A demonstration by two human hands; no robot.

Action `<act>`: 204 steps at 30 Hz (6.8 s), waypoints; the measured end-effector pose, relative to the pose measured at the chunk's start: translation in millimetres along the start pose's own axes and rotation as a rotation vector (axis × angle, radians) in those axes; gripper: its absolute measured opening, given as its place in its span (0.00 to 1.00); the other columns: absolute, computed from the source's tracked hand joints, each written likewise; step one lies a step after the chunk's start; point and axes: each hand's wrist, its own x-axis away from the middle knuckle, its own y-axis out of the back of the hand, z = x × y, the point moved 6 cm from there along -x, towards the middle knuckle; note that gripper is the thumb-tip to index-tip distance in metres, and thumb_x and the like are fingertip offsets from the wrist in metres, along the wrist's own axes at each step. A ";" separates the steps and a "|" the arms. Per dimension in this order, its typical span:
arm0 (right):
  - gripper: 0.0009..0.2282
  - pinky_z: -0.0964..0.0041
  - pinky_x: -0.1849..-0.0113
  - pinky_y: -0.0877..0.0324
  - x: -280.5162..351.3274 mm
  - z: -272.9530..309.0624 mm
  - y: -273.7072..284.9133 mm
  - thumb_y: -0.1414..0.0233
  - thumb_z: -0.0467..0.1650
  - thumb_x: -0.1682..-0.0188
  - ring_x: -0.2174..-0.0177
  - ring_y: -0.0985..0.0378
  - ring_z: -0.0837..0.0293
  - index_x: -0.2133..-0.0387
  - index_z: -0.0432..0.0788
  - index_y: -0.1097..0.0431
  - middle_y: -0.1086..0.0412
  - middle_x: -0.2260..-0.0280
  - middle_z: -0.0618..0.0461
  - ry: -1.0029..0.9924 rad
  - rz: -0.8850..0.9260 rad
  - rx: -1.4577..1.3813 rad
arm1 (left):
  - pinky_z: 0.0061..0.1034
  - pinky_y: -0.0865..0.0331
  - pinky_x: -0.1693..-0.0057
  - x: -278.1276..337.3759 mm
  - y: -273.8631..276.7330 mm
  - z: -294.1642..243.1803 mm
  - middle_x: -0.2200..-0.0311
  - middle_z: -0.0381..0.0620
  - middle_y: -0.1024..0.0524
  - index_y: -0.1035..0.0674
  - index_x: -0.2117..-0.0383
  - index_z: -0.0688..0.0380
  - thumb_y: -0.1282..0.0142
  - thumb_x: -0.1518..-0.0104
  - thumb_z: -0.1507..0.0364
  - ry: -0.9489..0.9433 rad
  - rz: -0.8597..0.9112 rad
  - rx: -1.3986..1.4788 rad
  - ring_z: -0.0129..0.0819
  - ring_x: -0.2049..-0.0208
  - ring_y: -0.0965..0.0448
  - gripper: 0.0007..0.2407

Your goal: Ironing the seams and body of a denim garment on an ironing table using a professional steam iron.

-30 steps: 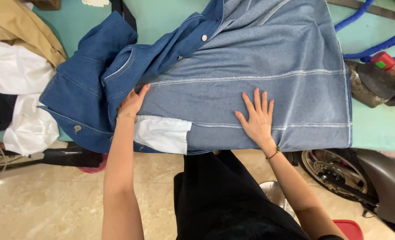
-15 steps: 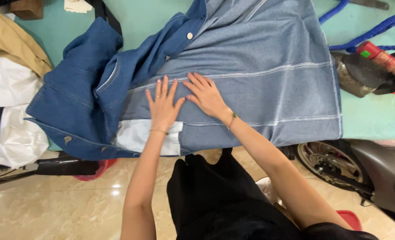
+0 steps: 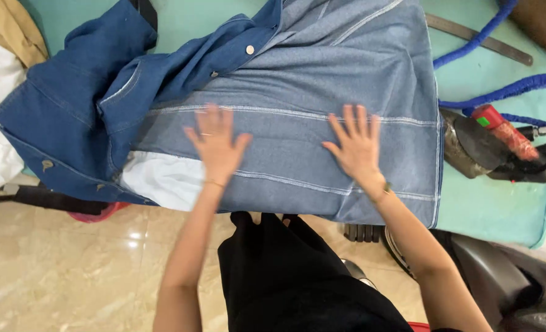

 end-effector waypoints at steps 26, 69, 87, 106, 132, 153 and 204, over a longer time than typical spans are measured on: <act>0.19 0.52 0.64 0.29 131.5 -336.7 101.6 0.38 0.40 0.40 0.68 0.25 0.39 0.59 0.35 0.35 0.28 0.68 0.39 -0.410 0.059 -0.092 | 0.72 0.61 0.33 141.2 22.8 -81.1 0.29 0.49 0.45 0.35 0.32 0.50 0.48 0.40 0.52 0.112 0.045 0.034 0.46 0.28 0.48 0.30; 0.23 0.58 0.79 0.30 -167.7 283.7 74.8 0.43 0.48 0.49 0.85 0.25 0.49 0.76 0.40 0.34 0.32 0.86 0.48 0.488 -0.078 -0.161 | 0.64 0.68 0.30 28.8 117.1 181.8 0.26 0.32 0.49 0.24 0.46 0.45 0.48 0.42 0.68 0.122 0.189 -0.841 0.30 0.26 0.59 0.17; 0.24 0.60 0.81 0.31 -201.9 371.1 49.9 0.43 0.50 0.51 0.86 0.25 0.51 0.77 0.41 0.35 0.32 0.88 0.49 0.537 -0.217 -0.255 | 0.56 0.62 0.25 40.6 165.2 183.0 0.30 0.40 0.35 0.23 0.44 0.52 0.49 0.39 0.70 -0.130 -0.025 -0.560 0.33 0.26 0.46 0.16; 0.24 0.55 0.81 0.30 -165.2 210.4 65.6 0.45 0.50 0.48 0.84 0.23 0.47 0.68 0.40 0.32 0.30 0.86 0.45 0.340 0.037 -0.069 | 0.74 0.70 0.31 86.1 130.9 100.5 0.33 0.46 0.32 0.21 0.50 0.53 0.43 0.38 0.64 0.044 -0.098 0.067 0.51 0.26 0.51 0.14; 0.25 0.52 0.79 0.30 -214.6 293.1 41.7 0.45 0.50 0.47 0.83 0.25 0.44 0.73 0.37 0.32 0.31 0.86 0.45 0.482 -0.042 -0.292 | 0.72 0.61 0.31 174.4 52.5 -0.1 0.32 0.42 0.38 0.25 0.42 0.48 0.44 0.41 0.71 -0.006 -0.027 0.132 0.39 0.28 0.45 0.19; 0.25 0.60 0.80 0.31 -97.5 229.1 83.3 0.48 0.52 0.48 0.85 0.25 0.50 0.73 0.41 0.32 0.30 0.86 0.48 0.267 -0.088 -0.138 | 0.51 0.43 0.33 174.8 68.3 -25.6 0.43 0.41 0.27 0.21 0.50 0.52 0.41 0.40 0.74 -0.264 -0.042 0.379 0.38 0.40 0.30 0.12; 0.23 0.56 0.76 0.30 -124.2 302.9 79.3 0.44 0.48 0.47 0.85 0.25 0.47 0.78 0.41 0.31 0.32 0.88 0.45 0.517 -0.016 -0.242 | 0.45 0.49 0.29 105.0 123.7 171.3 0.34 0.47 0.37 0.30 0.43 0.53 0.35 0.40 0.66 0.250 -0.484 -0.176 0.43 0.29 0.44 0.21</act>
